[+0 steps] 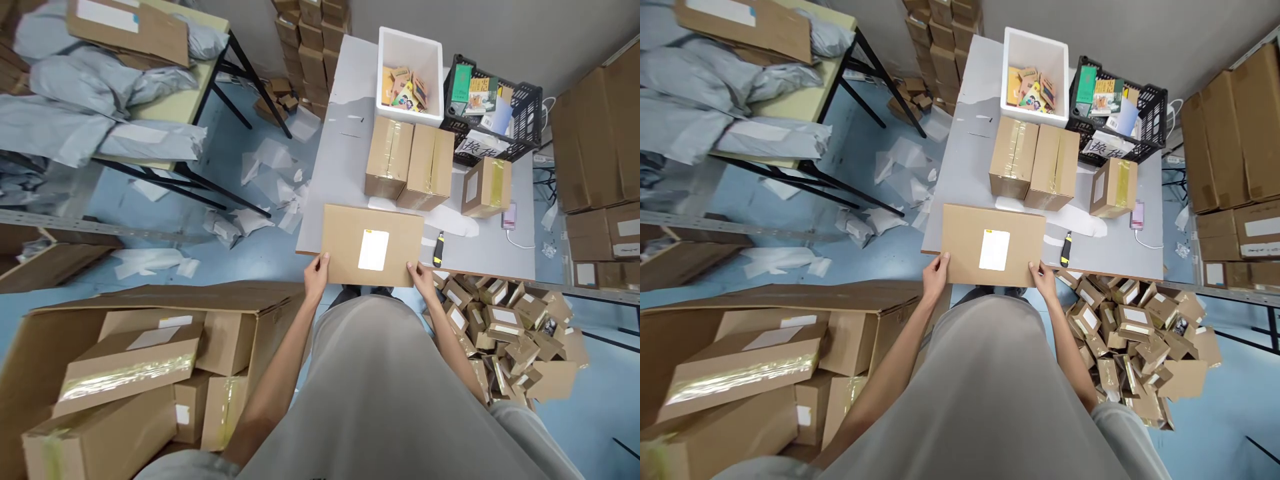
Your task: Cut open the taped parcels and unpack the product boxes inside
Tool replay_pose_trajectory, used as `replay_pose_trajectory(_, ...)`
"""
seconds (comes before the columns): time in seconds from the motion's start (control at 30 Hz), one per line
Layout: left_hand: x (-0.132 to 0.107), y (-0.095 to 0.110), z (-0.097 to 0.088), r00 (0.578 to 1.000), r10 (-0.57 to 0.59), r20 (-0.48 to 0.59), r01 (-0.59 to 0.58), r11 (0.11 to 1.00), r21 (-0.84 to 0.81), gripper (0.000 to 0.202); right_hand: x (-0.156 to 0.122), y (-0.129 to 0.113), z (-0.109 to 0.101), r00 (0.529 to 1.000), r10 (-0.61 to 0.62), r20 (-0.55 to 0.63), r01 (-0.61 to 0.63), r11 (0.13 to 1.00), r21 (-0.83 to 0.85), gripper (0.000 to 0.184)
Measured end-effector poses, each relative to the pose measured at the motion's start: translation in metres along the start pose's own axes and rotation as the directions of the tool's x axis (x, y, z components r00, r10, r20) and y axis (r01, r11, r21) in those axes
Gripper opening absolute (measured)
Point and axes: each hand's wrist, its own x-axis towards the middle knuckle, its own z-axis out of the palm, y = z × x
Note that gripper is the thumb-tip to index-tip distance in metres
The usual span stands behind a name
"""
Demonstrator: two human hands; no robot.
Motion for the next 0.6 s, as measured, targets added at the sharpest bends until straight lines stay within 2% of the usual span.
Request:
replay_pose_trajectory(0.13,0.022,-0.006,0.009,0.993,-0.113,0.038,0.115,0.992,-0.053,0.041,0.012,0.012,0.006,0.999,0.02,0.049,-0.021,1.0,0.016,0.098)
replay_pose_trajectory(0.27,0.03,-0.018,0.008,0.991,-0.131,0.023,0.132,0.987,-0.087,0.047,0.011,0.03,0.005,0.998,0.066,0.019,-0.068,0.99,0.122,0.093)
replay_pose_trajectory(0.37,0.024,-0.03,-0.002,0.987,-0.157,0.021,0.158,0.983,-0.094,0.05,0.006,0.043,0.001,0.99,0.139,-0.01,-0.137,0.984,0.114,0.084)
replay_pose_trajectory(0.5,0.006,-0.044,-0.011,0.983,-0.175,0.06,0.178,0.983,-0.053,0.053,-0.005,0.052,0.003,0.993,0.12,0.012,-0.12,0.989,0.081,0.063)
replay_pose_trajectory(0.6,-0.004,-0.047,-0.009,0.984,-0.152,0.092,0.153,0.988,-0.007,0.044,-0.011,0.05,0.011,0.993,0.107,0.056,-0.111,0.991,0.072,0.06)
